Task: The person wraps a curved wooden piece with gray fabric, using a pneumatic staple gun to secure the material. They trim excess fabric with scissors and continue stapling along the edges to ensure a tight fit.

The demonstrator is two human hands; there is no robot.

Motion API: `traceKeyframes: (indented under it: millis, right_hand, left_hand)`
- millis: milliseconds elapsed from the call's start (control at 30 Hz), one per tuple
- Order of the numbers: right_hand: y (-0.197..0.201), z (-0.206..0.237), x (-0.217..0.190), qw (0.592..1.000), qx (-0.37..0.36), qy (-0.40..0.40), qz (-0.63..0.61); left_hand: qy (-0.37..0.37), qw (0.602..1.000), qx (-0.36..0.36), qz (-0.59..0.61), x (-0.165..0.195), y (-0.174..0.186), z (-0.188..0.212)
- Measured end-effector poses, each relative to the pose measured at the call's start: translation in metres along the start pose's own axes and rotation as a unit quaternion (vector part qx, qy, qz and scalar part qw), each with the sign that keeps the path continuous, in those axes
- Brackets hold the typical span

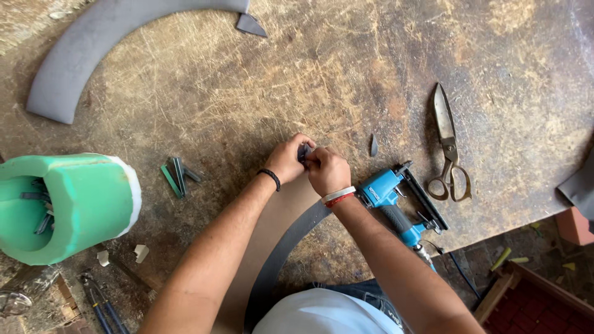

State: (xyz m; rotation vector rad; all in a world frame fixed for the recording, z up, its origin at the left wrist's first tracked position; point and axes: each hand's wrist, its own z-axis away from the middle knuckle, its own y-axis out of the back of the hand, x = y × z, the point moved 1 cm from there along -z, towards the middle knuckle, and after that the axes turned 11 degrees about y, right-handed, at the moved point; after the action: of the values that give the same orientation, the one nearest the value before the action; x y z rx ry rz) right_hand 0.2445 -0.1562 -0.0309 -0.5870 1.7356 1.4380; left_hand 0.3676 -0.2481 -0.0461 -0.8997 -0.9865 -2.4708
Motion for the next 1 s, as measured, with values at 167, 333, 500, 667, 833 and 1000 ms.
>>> traceKeyframes:
  millis: [167, 333, 500, 667, 833, 1000]
  right_hand:
    - [-0.001, 0.009, -0.004, 0.998, -0.058, 0.019, -0.009]
    - [0.007, 0.035, -0.022, 0.979, -0.091, 0.146, 0.105]
    - [0.039, 0.052, -0.018, 0.980, -0.191, 0.056, 0.000]
    - [0.136, 0.121, 0.011, 0.966, -0.014, 0.038, 0.255]
    - [0.156, 0.173, 0.052, 0.951, -0.070, -0.024, 0.301]
    - [0.157, 0.161, 0.085, 0.961, -0.077, -0.157, 0.217]
  left_hand:
    - [0.028, 0.993, -0.094, 0.061, -0.020, 0.005, -0.003]
    - [-0.067, 0.990, -0.032, 0.117, -0.019, 0.001, -0.007]
    - [-0.010, 0.996, -0.047, 0.073, 0.003, -0.008, 0.009]
    - [-0.064, 0.971, -0.185, 0.136, 0.038, -0.041, 0.045]
    - [-0.120, 0.926, -0.303, 0.192, 0.049, -0.087, 0.069]
    - [-0.148, 0.906, -0.361, 0.166, 0.048, -0.140, 0.107]
